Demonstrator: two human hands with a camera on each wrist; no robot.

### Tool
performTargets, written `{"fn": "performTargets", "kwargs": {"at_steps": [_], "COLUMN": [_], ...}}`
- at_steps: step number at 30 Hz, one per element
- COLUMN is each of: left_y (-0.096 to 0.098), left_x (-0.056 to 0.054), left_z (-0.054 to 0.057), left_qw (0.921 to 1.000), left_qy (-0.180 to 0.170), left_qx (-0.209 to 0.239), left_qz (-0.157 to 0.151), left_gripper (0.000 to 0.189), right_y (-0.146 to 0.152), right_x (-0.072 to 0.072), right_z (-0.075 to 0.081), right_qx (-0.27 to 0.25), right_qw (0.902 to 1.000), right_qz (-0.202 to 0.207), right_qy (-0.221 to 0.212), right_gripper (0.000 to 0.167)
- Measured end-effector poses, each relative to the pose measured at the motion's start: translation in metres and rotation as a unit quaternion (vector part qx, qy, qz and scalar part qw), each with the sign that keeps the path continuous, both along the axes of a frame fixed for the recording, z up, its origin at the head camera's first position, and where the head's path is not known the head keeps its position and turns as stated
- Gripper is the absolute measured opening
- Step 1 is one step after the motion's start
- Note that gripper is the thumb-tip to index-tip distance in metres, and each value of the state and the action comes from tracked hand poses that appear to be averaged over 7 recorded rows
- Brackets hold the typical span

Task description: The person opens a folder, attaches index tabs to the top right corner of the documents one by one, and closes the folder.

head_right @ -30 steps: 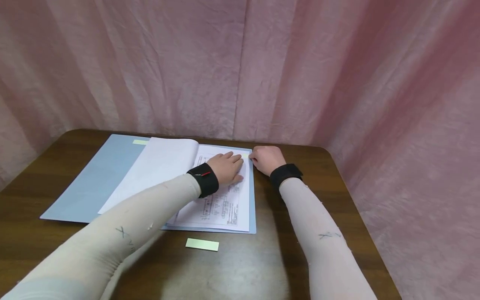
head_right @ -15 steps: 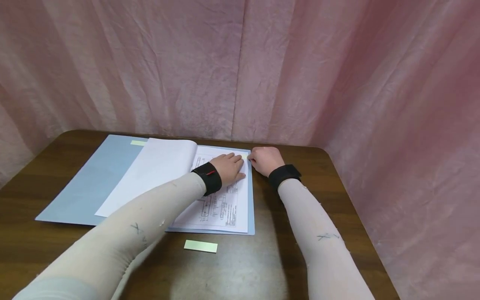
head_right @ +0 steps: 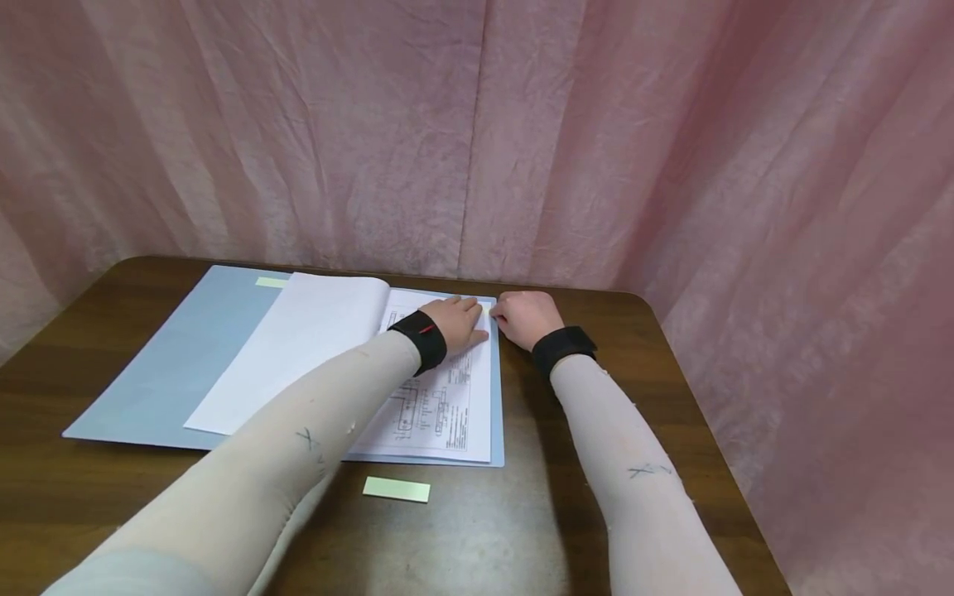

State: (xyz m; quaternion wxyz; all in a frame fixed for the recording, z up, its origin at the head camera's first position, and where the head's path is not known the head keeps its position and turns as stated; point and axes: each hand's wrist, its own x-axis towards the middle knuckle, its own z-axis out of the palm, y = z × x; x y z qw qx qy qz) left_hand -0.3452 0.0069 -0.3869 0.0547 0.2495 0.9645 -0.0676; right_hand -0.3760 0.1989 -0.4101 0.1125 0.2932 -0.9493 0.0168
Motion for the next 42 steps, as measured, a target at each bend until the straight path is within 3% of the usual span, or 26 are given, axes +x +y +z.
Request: {"fn": "performTargets", "kwargs": {"at_steps": [6, 16, 21, 29, 42], "left_y": [0.001, -0.006, -0.009, -0.005, 0.0], "left_x": [0.005, 0.022, 0.033, 0.026, 0.016], "left_z": [0.002, -0.001, 0.004, 0.006, 0.01], "left_qw": [1.0, 0.9982, 0.997, 0.9989, 0.9998], "left_qy": [0.002, -0.002, 0.006, -0.006, 0.007], "left_qx": [0.0, -0.024, -0.028, -0.024, -0.017], "left_qz": [0.003, -0.054, -0.072, -0.039, 0.002], "left_gripper": [0.069, 0.071, 0.072, 0.072, 0.066], "right_y": [0.0, 0.001, 0.003, 0.003, -0.003], "right_x": [0.0, 0.001, 0.0, 0.001, -0.001], "right_z": [0.002, 0.002, 0.002, 0.0, -0.002], "right_qx": [0.001, -0.003, -0.004, -0.001, -0.004], "right_qw": [1.0, 1.0, 1.0, 1.0, 1.0], "right_qz": [0.005, -0.001, 0.001, -0.005, -0.004], "right_qy": [-0.002, 0.001, 0.005, -0.002, -0.003], "right_gripper": [0.022, 0.022, 0.021, 0.023, 0.023]}}
